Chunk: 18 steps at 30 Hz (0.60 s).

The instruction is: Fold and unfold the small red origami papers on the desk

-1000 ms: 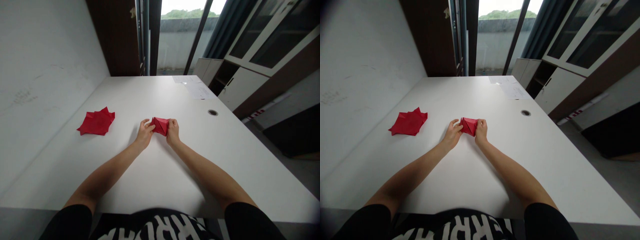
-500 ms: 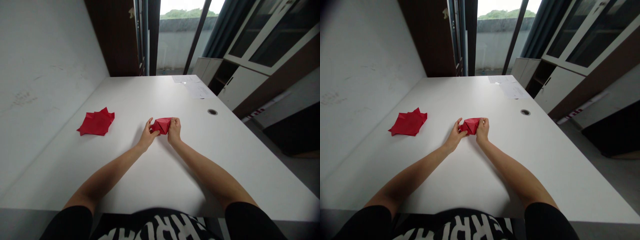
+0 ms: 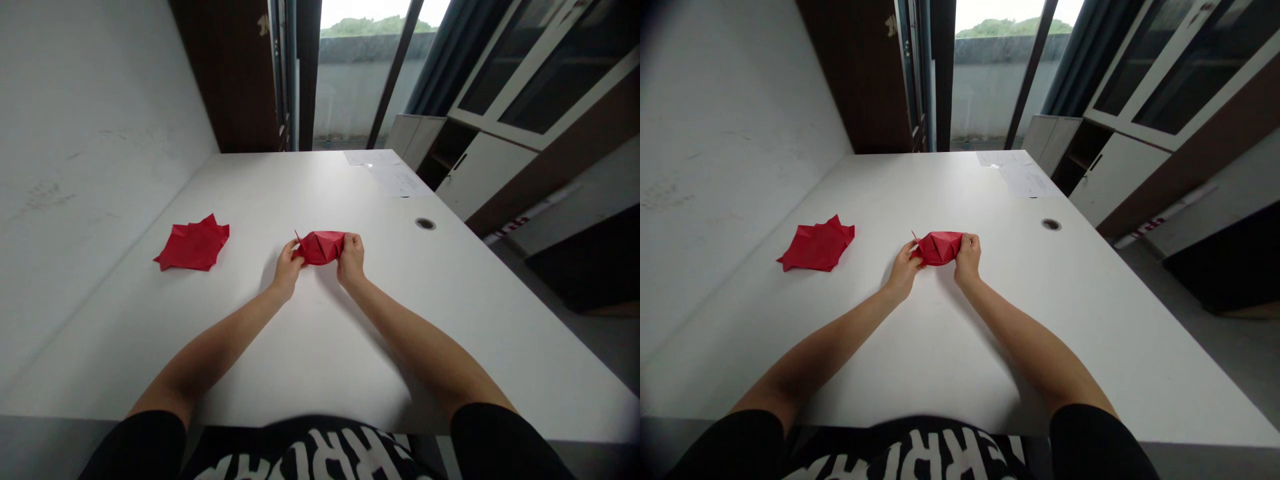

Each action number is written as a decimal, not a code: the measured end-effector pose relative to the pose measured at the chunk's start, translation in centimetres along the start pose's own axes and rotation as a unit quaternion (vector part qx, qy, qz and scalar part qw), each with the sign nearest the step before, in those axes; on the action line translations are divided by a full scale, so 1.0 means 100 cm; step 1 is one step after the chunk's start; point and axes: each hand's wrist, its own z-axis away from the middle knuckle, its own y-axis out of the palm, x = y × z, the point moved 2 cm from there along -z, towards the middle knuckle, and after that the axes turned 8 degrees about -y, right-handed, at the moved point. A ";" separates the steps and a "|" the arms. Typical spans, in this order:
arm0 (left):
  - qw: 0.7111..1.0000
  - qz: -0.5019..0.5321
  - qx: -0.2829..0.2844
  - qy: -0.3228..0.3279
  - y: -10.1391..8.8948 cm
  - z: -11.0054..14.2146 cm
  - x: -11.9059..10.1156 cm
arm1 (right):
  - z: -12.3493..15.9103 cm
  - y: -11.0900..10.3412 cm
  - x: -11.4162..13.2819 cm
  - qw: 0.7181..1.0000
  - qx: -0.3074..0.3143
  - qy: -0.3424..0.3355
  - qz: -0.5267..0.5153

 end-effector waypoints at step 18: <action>0.992 0.083 -0.083 0.047 -0.037 -0.030 -0.037 | 0.002 0.004 0.003 0.983 0.100 0.122 -0.095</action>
